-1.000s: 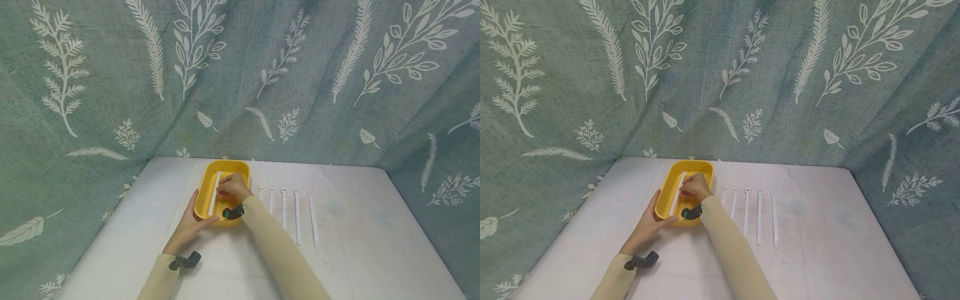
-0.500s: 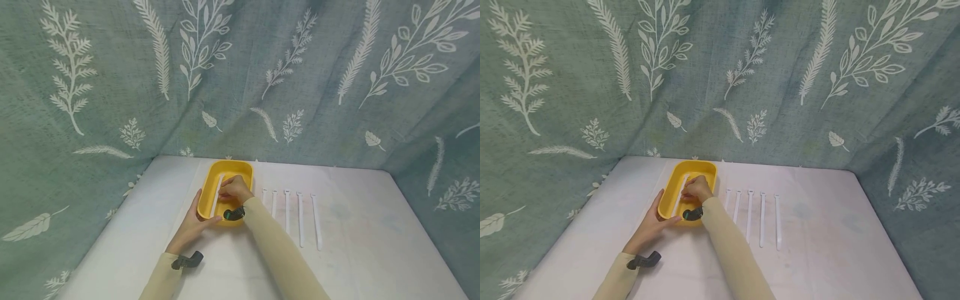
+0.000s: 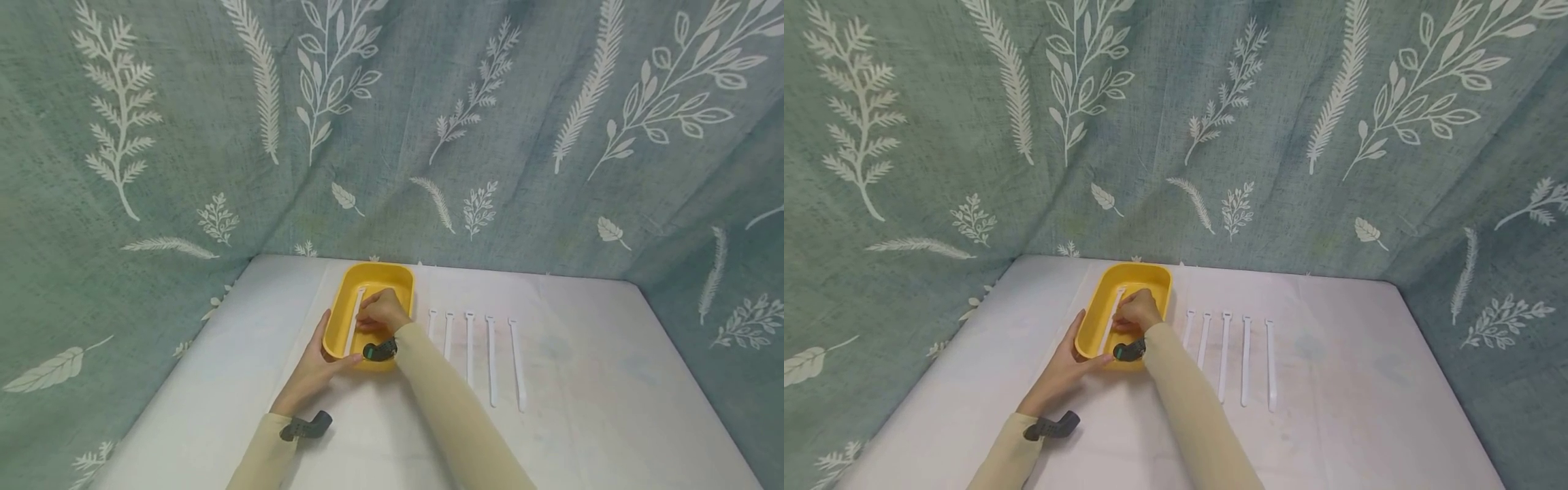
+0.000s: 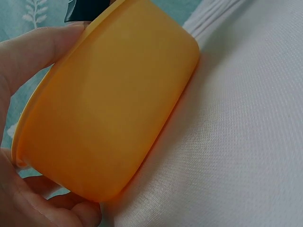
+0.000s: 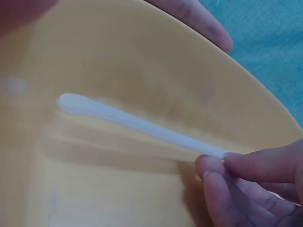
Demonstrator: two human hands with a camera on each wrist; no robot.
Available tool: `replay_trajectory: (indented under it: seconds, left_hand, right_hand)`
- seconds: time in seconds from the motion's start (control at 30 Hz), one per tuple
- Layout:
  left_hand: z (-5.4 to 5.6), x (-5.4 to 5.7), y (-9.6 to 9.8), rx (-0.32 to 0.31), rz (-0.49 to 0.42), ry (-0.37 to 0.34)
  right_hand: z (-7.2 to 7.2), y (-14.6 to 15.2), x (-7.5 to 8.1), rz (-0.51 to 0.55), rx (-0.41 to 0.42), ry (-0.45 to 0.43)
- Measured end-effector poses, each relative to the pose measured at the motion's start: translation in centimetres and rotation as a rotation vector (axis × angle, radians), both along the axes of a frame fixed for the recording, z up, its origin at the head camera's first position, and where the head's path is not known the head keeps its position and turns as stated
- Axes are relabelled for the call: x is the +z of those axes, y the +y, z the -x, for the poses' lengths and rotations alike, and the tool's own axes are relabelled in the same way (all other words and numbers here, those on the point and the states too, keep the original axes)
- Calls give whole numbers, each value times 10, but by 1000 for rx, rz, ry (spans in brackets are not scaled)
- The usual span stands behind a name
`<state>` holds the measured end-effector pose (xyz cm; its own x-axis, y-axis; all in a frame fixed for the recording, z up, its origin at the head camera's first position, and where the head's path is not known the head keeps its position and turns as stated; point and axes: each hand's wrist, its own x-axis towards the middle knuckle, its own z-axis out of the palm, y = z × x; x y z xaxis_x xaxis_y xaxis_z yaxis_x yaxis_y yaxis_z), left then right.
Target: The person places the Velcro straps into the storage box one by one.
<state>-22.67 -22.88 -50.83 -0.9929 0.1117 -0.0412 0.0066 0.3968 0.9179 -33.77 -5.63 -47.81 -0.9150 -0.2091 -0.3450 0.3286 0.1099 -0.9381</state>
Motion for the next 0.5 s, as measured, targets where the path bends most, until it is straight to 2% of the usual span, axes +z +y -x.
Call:
replay_trajectory:
  seconds: [0.5]
  left_hand:
    - [3, -4, -1, -8, -10, 10]
  right_hand:
    - [-1, 0, 4, -5, 50, -21]
